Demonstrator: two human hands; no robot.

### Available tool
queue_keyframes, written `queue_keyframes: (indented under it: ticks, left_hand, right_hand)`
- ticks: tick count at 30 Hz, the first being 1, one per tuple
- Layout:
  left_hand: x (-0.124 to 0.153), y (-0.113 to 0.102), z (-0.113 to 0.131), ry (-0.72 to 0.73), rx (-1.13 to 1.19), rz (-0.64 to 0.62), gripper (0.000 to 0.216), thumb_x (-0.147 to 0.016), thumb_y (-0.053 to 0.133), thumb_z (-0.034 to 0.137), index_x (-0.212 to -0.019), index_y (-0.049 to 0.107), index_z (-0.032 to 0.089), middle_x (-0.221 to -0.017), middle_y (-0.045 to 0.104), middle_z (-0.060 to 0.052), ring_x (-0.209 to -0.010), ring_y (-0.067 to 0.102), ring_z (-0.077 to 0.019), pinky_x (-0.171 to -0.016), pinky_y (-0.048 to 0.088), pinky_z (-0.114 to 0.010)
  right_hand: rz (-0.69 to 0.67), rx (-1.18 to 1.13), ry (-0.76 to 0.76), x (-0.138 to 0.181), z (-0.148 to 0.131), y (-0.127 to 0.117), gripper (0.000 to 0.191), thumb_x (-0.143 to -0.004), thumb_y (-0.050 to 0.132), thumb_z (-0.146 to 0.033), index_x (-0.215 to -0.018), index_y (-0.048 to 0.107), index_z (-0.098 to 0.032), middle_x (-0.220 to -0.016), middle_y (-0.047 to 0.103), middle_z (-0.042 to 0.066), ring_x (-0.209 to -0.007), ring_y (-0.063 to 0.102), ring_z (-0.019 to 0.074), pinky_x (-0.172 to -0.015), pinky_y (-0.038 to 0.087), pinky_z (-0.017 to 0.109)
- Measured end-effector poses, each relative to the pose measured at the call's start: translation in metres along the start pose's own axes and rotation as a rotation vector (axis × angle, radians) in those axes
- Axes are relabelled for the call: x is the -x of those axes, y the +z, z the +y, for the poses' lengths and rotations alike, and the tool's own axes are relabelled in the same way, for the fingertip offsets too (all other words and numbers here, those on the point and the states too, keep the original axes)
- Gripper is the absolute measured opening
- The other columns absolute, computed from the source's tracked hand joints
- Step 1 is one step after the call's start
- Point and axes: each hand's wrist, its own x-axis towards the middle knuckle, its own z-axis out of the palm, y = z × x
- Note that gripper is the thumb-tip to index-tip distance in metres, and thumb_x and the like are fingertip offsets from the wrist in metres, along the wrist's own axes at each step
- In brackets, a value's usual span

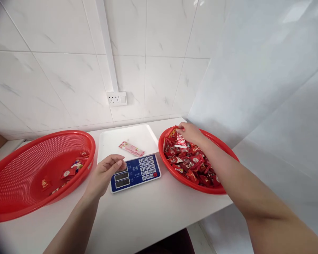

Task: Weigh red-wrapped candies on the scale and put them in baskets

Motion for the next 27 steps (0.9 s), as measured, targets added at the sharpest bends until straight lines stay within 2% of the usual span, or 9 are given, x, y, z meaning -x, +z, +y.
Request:
queue_keyframes:
  ticks: [3, 5, 11, 15, 17, 20, 24, 27]
  left_hand:
    - [0.0, 0.0, 0.0, -0.004, 0.011, -0.004, 0.024, -0.075, 0.064, 0.039, -0.089, 0.063, 0.019, -0.074, 0.063, 0.0, -0.073, 0.06, -0.0129, -0.073, 0.049, -0.027]
    - [0.001, -0.001, 0.0, -0.001, 0.023, -0.009, 0.024, -0.076, 0.064, 0.039, -0.088, 0.063, 0.019, -0.073, 0.063, 0.0, -0.074, 0.059, -0.0126, -0.074, 0.049, -0.026]
    - [0.001, -0.004, 0.001, 0.02, 0.049, -0.002, 0.024, -0.076, 0.064, 0.039, -0.088, 0.062, 0.018, -0.075, 0.063, 0.0, -0.076, 0.06, -0.0127, -0.076, 0.049, -0.027]
    - [0.002, -0.008, 0.002, 0.058, 0.05, 0.003, 0.023, -0.077, 0.064, 0.037, -0.089, 0.063, 0.018, -0.075, 0.063, 0.0, -0.076, 0.06, -0.0125, -0.075, 0.049, -0.027]
    - [0.002, -0.011, 0.004, 0.081, 0.049, 0.015, 0.022, -0.077, 0.064, 0.036, -0.089, 0.063, 0.018, -0.075, 0.063, 0.0, -0.076, 0.06, -0.0123, -0.075, 0.049, -0.026]
    - [0.002, -0.017, 0.006, 0.108, 0.047, 0.048, 0.019, -0.078, 0.064, 0.035, -0.089, 0.064, 0.019, -0.074, 0.063, 0.0, -0.073, 0.061, -0.0117, -0.073, 0.049, -0.024]
    - [0.0, -0.024, 0.006, 0.134, 0.063, 0.09, 0.019, -0.077, 0.066, 0.034, -0.09, 0.065, 0.019, -0.075, 0.064, 0.0, -0.071, 0.061, -0.0113, -0.071, 0.049, -0.024]
    - [-0.003, -0.027, 0.005, 0.154, 0.069, 0.118, 0.02, -0.076, 0.067, 0.033, -0.09, 0.065, 0.02, -0.075, 0.065, 0.0, -0.07, 0.061, -0.011, -0.071, 0.05, -0.024]
  right_hand:
    - [0.039, -0.18, 0.005, 0.0, -0.017, -0.011, 0.021, -0.086, 0.05, -0.033, -0.095, 0.06, -0.017, -0.1, 0.067, 0.009, -0.093, 0.062, 0.0225, -0.081, 0.046, 0.033]
    - [0.016, -0.309, 0.007, 0.002, -0.032, -0.008, 0.022, -0.086, 0.05, -0.036, -0.093, 0.06, -0.017, -0.094, 0.069, 0.007, -0.085, 0.065, 0.0201, -0.075, 0.049, 0.031]
    - [-0.106, -0.62, 0.034, 0.007, -0.085, 0.029, 0.023, -0.088, 0.051, -0.031, -0.104, 0.057, -0.016, -0.091, 0.072, 0.01, -0.076, 0.068, 0.0189, -0.062, 0.054, 0.029]
    - [-0.142, -0.701, 0.008, 0.011, -0.102, 0.042, 0.032, -0.082, 0.06, -0.024, -0.113, 0.057, -0.016, -0.097, 0.07, 0.01, -0.077, 0.067, 0.0193, -0.063, 0.054, 0.029]
    - [-0.143, -0.726, -0.005, 0.016, -0.098, 0.04, 0.032, -0.081, 0.06, -0.023, -0.113, 0.057, -0.017, -0.098, 0.07, 0.01, -0.081, 0.067, 0.0187, -0.069, 0.055, 0.03]
    - [-0.105, -0.748, 0.004, 0.025, -0.079, 0.03, 0.028, -0.082, 0.059, -0.025, -0.109, 0.058, -0.019, -0.098, 0.07, 0.007, -0.088, 0.065, 0.0177, -0.079, 0.053, 0.031]
    - [-0.023, -0.774, 0.11, 0.034, -0.032, 0.013, 0.026, -0.081, 0.056, -0.025, -0.107, 0.058, -0.024, -0.107, 0.066, 0.006, -0.092, 0.064, 0.0197, -0.076, 0.056, 0.034]
    - [-0.087, -0.79, 0.178, 0.044, 0.008, 0.001, 0.044, -0.079, 0.056, -0.026, -0.122, 0.048, -0.027, -0.123, 0.058, 0.007, -0.099, 0.063, 0.0225, -0.078, 0.056, 0.037]
